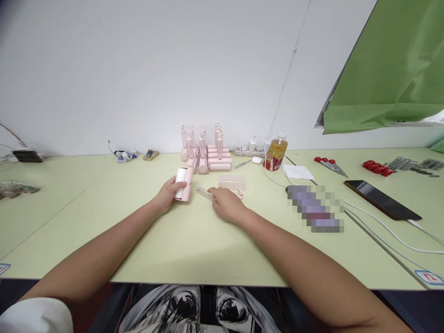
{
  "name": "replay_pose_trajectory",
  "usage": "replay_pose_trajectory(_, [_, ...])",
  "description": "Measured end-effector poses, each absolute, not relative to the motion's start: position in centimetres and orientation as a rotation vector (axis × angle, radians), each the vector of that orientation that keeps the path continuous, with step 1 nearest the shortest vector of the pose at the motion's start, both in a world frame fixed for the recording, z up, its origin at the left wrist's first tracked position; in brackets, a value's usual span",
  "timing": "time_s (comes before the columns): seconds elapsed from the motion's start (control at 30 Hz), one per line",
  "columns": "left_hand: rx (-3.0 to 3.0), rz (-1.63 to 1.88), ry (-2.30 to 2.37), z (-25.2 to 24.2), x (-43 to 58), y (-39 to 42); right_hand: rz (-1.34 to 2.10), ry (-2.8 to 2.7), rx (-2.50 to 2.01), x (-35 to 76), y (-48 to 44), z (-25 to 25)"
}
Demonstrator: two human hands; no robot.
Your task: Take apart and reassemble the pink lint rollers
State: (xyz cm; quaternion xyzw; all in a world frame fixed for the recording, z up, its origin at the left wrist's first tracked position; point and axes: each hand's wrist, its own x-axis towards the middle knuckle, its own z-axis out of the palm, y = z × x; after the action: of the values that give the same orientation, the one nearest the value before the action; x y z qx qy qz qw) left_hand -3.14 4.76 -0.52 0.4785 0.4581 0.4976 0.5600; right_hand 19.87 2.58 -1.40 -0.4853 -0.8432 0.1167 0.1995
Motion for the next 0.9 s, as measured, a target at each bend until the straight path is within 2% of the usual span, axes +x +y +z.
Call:
replay_pose_trajectory(0.3, [1.039,1.305,1.063,-0.11,-3.42,4.86,0.575,-1.828,-1.129,19.93,2.75,-0.87])
replay_pose_trajectory(0.7, [1.028,1.33,0.88,0.03,-3.29,4.52,0.469,-1.834,-1.017,19.79,2.42,-0.95])
replay_pose_trajectory(0.9, [1.051,1.34,0.847,0.0,-3.32,4.55,0.579,-1.809,-1.023,19.82,2.32,-0.99])
